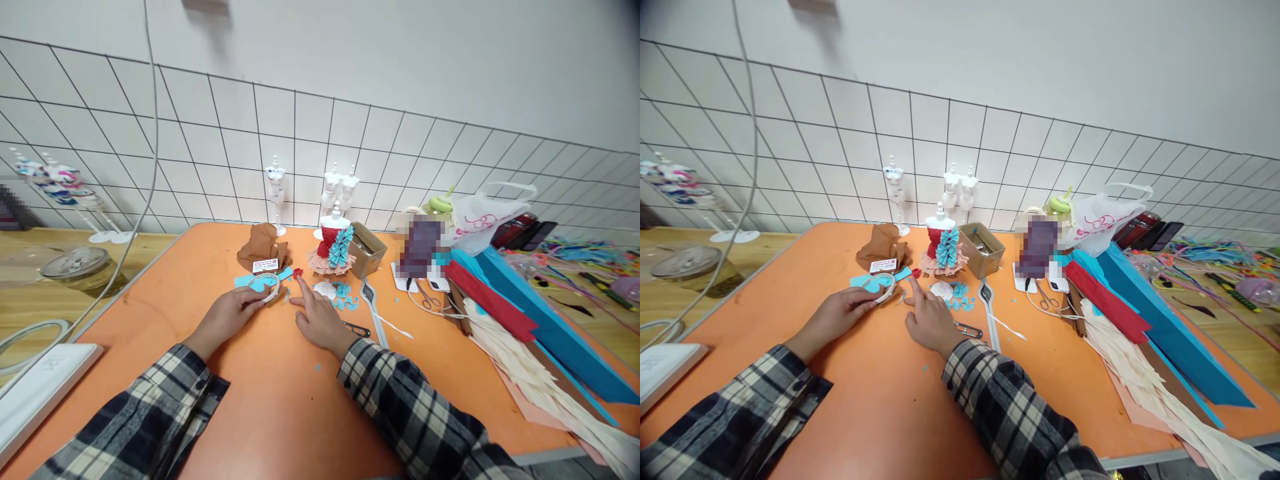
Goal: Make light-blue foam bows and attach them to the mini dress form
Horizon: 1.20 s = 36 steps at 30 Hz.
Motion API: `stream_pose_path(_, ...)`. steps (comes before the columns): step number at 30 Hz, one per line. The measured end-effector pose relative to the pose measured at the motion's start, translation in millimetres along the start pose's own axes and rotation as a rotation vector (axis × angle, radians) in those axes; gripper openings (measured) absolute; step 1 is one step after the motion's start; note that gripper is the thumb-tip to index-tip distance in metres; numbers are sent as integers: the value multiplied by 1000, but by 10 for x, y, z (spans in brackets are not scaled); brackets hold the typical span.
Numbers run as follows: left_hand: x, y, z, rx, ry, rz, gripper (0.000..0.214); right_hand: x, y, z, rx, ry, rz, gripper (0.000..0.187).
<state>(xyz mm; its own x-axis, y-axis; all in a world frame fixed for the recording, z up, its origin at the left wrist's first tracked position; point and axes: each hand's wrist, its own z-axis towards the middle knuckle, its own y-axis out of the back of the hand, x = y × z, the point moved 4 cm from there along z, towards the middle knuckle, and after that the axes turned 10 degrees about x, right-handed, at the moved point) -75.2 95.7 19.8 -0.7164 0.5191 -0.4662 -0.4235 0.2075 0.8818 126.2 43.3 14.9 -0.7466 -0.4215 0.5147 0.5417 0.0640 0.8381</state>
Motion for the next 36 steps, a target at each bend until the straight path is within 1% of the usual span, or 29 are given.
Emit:
stream_pose_path(2, -49, -35, 3, 26, -87, 49, 31, -72, 23, 42, -77, -13, 130, 72)
stream_pose_path(5, -150, -62, 3, 25, -147, 165, 29, -144, 116, -25, -196, -2, 246, 66)
stream_pose_path(6, -187, -55, 0, 10, -155, 183, 29, -153, 142, -67, -199, 3, 263, 60)
stream_pose_path(7, -226, -39, -7, -14, -162, 181, 29, -158, 158, -110, -174, 2, 284, 52)
stream_pose_path(9, -303, 13, -31, -83, -163, 118, 30, -161, 155, -196, -60, -28, 360, 37)
stream_pose_path(11, -360, 52, -61, -126, -104, -58, 29, -141, 138, -277, 55, -57, 414, 32)
stream_pose_path(12, -385, 38, -73, -92, -51, -185, 29, -117, 144, -312, 82, -51, 389, 33)
stream_pose_path(13, -413, -2, -85, -20, 16, -335, 33, -83, 163, -341, 83, -22, 319, 35)
stream_pose_path(15, -502, -133, -124, 167, 153, -688, 45, 3, 221, -384, 38, 68, 109, 40)
stream_pose_path(16, -553, -190, -150, 214, 225, -853, 47, 45, 252, -400, 8, 110, 10, 42)
stream_pose_path(18, -657, -269, -190, 240, 306, -1076, 42, 109, 299, -419, -41, 177, -128, 44)
stream_pose_path(20, -726, -312, -207, 234, 341, -1171, 38, 151, 322, -426, -70, 230, -213, 46)
stream_pose_path(22, -744, -323, -200, 201, 335, -1179, 36, 178, 322, -429, -83, 279, -278, 49)
stream_pose_path(24, -726, -320, -177, 174, 297, -1126, 33, 189, 313, -428, -79, 305, -320, 51)
stream_pose_path(27, -676, -317, -136, 167, 218, -964, 31, 189, 307, -426, -70, 308, -348, 49)
stream_pose_path(32, -658, -298, -104, 123, 50, -598, 33, 220, 302, -435, -47, 335, -365, 45)
stream_pose_path(34, -669, -291, -109, 115, 19, -535, 33, 239, 289, -438, -32, 347, -369, 45)
stream_pose_path(36, -673, -273, -116, 100, 14, -529, 31, 250, 271, -438, -21, 344, -356, 46)
